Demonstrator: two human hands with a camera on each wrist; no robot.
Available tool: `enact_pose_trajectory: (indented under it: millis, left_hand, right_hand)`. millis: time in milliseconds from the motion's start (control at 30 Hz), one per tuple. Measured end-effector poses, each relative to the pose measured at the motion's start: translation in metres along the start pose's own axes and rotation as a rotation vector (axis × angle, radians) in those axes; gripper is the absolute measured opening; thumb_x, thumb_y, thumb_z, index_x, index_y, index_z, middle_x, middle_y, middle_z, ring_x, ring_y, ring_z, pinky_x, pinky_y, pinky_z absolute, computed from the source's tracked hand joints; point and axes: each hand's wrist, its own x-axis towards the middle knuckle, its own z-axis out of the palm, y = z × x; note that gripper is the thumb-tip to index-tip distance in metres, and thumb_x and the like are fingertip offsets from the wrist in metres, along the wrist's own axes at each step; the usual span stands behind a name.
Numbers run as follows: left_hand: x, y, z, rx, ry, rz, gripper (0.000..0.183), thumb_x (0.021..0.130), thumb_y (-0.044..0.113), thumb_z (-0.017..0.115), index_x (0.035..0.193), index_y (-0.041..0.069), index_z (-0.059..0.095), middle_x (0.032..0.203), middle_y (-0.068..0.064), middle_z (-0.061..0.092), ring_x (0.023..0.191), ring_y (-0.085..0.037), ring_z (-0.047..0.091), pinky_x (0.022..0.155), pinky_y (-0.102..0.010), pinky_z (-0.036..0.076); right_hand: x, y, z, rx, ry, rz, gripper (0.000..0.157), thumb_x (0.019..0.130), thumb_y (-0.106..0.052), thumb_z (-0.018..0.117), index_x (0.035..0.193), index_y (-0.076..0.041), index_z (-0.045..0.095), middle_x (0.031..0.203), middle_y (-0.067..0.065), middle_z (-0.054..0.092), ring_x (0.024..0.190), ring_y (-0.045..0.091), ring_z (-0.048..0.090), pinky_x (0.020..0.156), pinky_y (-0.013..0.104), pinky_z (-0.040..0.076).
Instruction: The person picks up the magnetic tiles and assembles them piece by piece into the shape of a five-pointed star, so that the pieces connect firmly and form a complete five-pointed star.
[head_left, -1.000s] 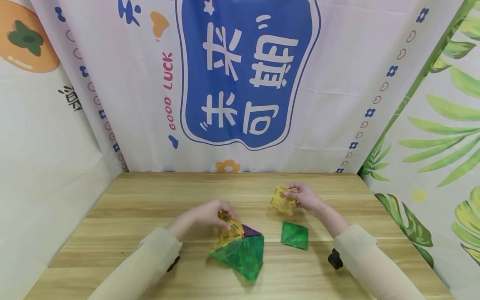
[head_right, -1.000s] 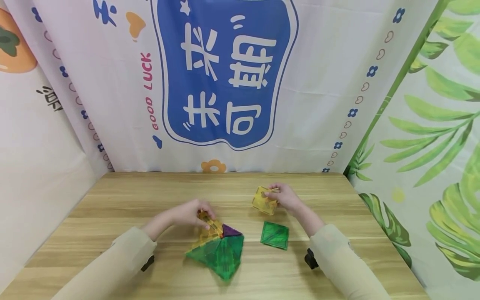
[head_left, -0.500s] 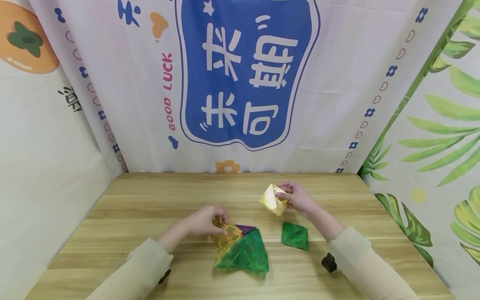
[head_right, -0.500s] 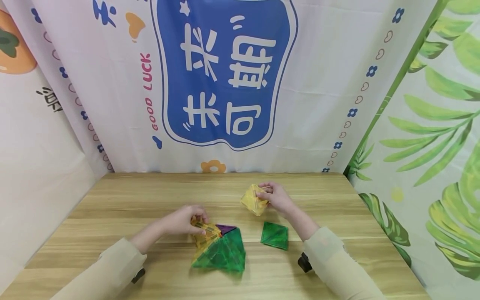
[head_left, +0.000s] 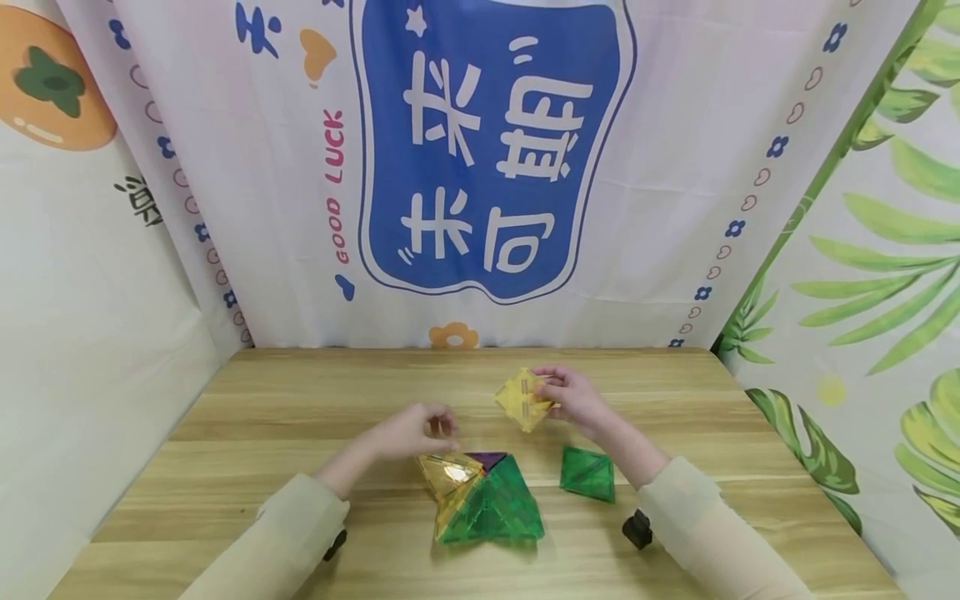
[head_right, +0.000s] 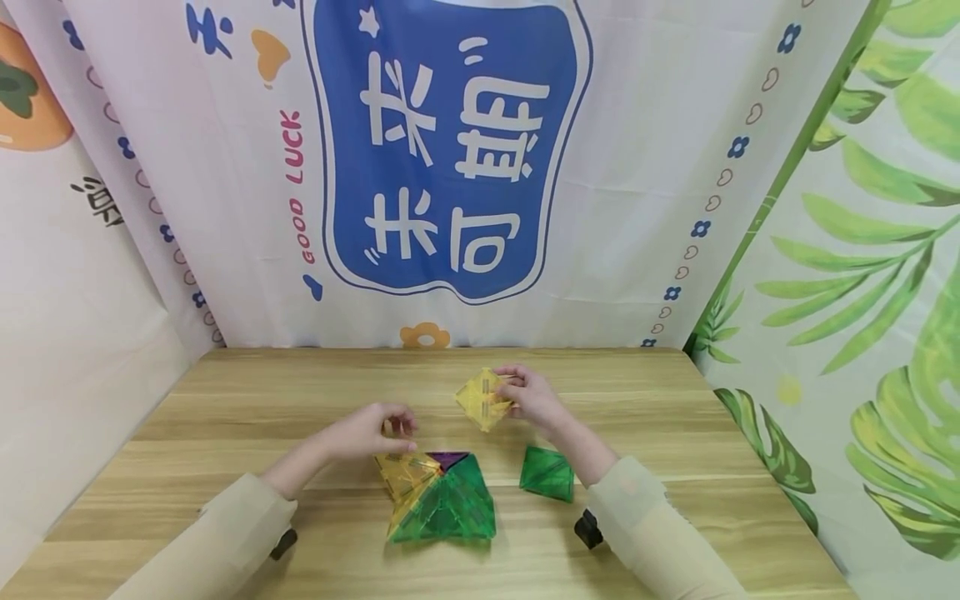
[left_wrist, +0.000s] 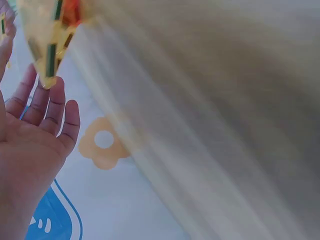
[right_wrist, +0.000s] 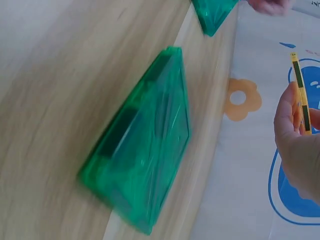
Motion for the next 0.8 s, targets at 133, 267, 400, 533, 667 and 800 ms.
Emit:
enact_pose_trajectory:
  millis: [133,267,400,533,667,800]
  left_hand:
    - [0.014,0.004,-0.006,-0.031,0.056,-0.025,0.032,0.089,0.022,0.066,0.114,0.003,0.059,0.093,0.000,0.060,0.085,-0.016,0.056,0.070,-0.027,0.051]
    - [0.028,0.007,-0.010,-0.042,0.112,-0.038,0.034,0.093,0.025,0.061,0.120,0.004,0.057,0.098,-0.003,0.063,0.088,-0.015,0.057,0.073,-0.029,0.051]
    - [0.038,0.012,-0.012,-0.102,0.127,-0.076,0.037,0.095,0.030,0.057,0.125,0.009,0.055,0.104,-0.002,0.064,0.094,-0.015,0.058,0.081,-0.031,0.051]
    - [0.043,0.016,-0.012,-0.184,0.107,-0.083,0.035,0.096,0.027,0.056,0.126,0.009,0.055,0.102,-0.004,0.066,0.093,-0.015,0.062,0.085,-0.033,0.052]
    - [0.045,0.016,-0.012,-0.206,0.098,-0.076,0.034,0.094,0.019,0.058,0.125,0.005,0.055,0.099,-0.006,0.066,0.088,-0.014,0.063,0.082,-0.031,0.052]
    - [0.045,0.012,-0.011,-0.212,0.084,-0.098,0.031,0.094,0.014,0.058,0.123,0.003,0.054,0.097,-0.007,0.066,0.086,-0.014,0.063,0.079,-0.029,0.053]
  right_hand:
    - [0.001,0.001,0.009,0.014,-0.046,-0.007,0.043,0.092,0.001,0.050,0.135,0.002,0.040,0.116,0.017,0.054,0.090,0.018,0.059,0.074,0.033,0.054]
    - [0.002,0.001,0.018,0.018,-0.100,-0.020,0.045,0.092,0.003,0.049,0.135,0.001,0.039,0.112,0.015,0.053,0.091,0.019,0.059,0.075,0.036,0.055]
    - [0.003,0.002,0.027,-0.002,-0.136,-0.026,0.043,0.092,0.004,0.048,0.134,0.000,0.040,0.107,0.012,0.054,0.089,0.018,0.059,0.072,0.035,0.055]
    - [0.005,0.003,0.035,-0.011,-0.174,-0.030,0.042,0.092,0.003,0.050,0.133,0.001,0.040,0.107,0.012,0.055,0.090,0.018,0.061,0.073,0.034,0.056]
    - [0.007,0.005,0.039,-0.016,-0.201,-0.023,0.043,0.092,0.001,0.052,0.133,0.001,0.040,0.109,0.013,0.053,0.092,0.019,0.060,0.078,0.038,0.055]
    - [0.012,0.009,0.040,-0.080,-0.196,-0.010,0.040,0.093,-0.004,0.055,0.131,-0.002,0.044,0.106,0.012,0.054,0.087,0.018,0.060,0.083,0.045,0.053]
